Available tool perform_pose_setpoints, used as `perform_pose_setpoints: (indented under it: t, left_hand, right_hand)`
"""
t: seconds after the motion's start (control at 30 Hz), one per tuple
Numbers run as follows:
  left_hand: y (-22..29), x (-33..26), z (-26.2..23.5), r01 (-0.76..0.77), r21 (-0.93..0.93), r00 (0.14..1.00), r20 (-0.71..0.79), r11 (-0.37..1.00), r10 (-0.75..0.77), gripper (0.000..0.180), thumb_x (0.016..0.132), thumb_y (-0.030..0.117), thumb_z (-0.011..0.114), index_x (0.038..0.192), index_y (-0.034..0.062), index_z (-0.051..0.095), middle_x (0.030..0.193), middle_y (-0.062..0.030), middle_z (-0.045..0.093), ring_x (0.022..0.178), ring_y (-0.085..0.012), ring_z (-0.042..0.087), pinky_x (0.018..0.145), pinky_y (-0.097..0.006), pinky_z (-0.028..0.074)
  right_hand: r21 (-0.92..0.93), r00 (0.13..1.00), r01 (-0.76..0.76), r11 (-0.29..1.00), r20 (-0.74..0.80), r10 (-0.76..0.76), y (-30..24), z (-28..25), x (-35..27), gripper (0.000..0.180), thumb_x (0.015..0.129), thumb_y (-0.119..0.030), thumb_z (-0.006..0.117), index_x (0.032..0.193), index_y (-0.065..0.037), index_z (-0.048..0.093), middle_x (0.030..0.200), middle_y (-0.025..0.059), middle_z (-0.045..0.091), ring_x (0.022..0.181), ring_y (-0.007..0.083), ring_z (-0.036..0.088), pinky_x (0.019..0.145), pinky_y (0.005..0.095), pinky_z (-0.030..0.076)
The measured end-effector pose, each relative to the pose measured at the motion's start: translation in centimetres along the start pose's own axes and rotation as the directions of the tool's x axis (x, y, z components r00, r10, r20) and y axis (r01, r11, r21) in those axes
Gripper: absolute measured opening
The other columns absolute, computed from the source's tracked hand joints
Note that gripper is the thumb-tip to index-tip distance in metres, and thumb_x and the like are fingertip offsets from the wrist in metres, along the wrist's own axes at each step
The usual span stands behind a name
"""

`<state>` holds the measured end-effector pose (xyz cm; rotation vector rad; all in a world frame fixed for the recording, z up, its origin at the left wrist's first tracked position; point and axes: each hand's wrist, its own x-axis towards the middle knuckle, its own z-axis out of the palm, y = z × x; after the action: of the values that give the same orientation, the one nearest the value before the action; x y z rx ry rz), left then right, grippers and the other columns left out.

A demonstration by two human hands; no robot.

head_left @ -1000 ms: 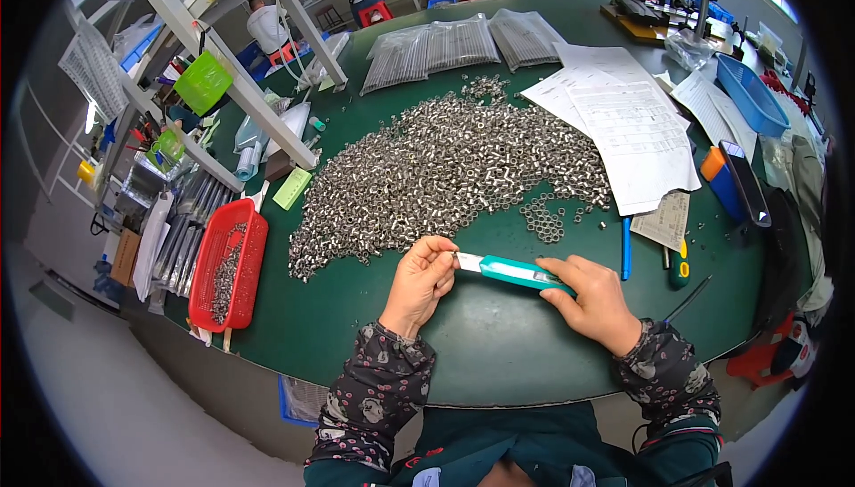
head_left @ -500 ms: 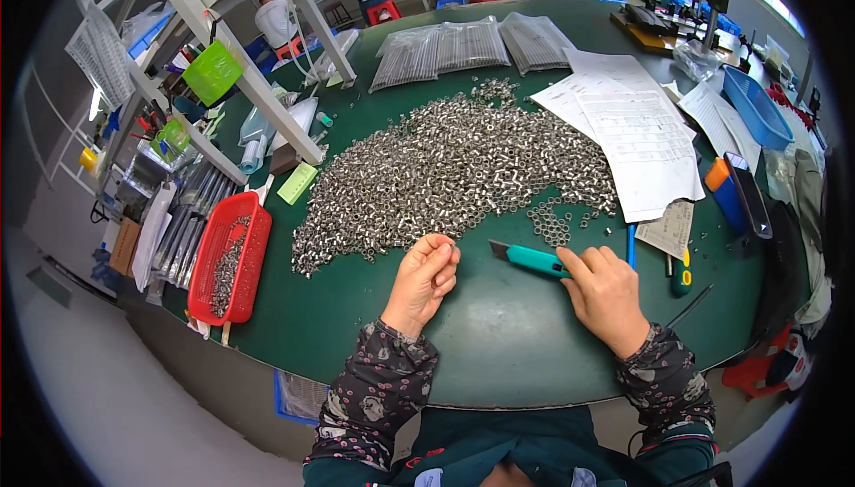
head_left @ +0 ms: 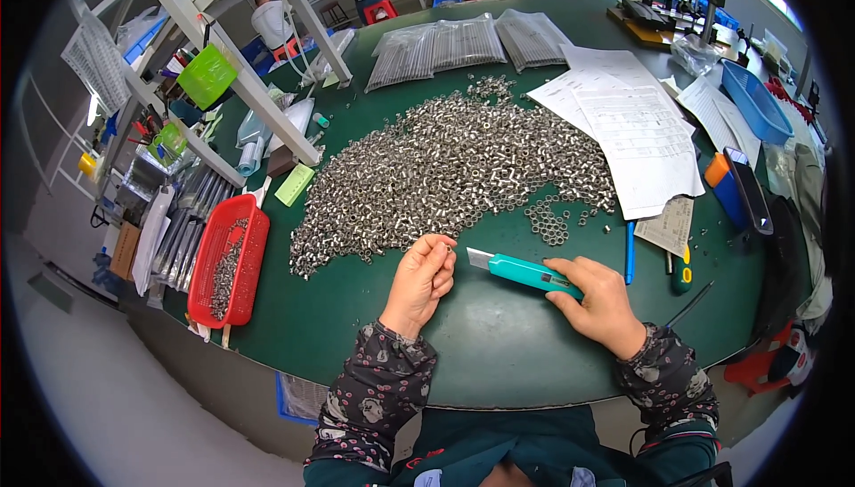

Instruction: Using a utility knife to process or deburr small metal components at a workbench.

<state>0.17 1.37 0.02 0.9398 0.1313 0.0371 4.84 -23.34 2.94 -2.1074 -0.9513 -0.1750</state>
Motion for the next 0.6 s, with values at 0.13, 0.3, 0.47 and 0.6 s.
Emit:
perform_pose_setpoints:
  t: [0.13,0.3,0.47,0.6]
  left_hand:
    - [0.01,0.04,0.21,-0.005,-0.016,1.0,-0.007,1.0,0.005,0.01,0.087,0.009,0.047,0.095,0.0042,0.05,0.074,-0.0027,0.051,0.049,-0.002,0.035,0.037,-0.014,0.026]
    - [0.14,-0.14,0.63,-0.009,0.048,1.0,-0.004,0.999,0.009,0.01,0.086,0.007,0.048,0.096,0.0035,0.05,0.076,-0.003,0.052,0.049,-0.0021,0.035,0.037,-0.014,0.027]
    - [-0.01,-0.17,0.41,-0.026,0.091,0.999,0.044,0.996,0.022,0.013,0.087,0.007,0.048,0.098,0.0026,0.05,0.08,-0.0036,0.051,0.05,-0.0033,0.035,0.039,-0.014,0.028]
    - [0.07,-0.16,0.87,-0.043,0.225,0.999,-0.01,0.973,0.047,0.017,0.086,0.008,0.05,0.102,0.001,0.051,0.081,-0.0034,0.053,0.049,-0.002,0.037,0.038,-0.014,0.028]
  right_hand:
    - [0.016,1.0,0.0,1.0,0.002,0.0,0.0,0.04,-0.01,0.032,0.068,-0.012,0.065,0.098,-0.006,0.057,0.067,0.0099,0.05,0.061,0.0277,0.052,0.053,0.0364,0.041]
    - [0.04,0.999,-0.02,0.999,0.031,0.019,-0.06,0.05,-0.05,0.031,0.069,-0.014,0.064,0.098,-0.007,0.057,0.068,0.0103,0.052,0.061,0.0281,0.052,0.054,0.0364,0.041]
    - [0.11,0.997,-0.061,0.992,0.049,0.056,0.25,0.13,-0.11,0.032,0.07,-0.014,0.063,0.1,-0.006,0.057,0.071,0.0111,0.054,0.063,0.0291,0.054,0.056,0.0361,0.042]
    - [0.136,0.994,-0.085,0.987,0.074,0.075,0.34,0.05,-0.13,0.032,0.071,-0.016,0.062,0.101,-0.007,0.057,0.073,0.0117,0.055,0.065,0.0296,0.055,0.057,0.036,0.043]
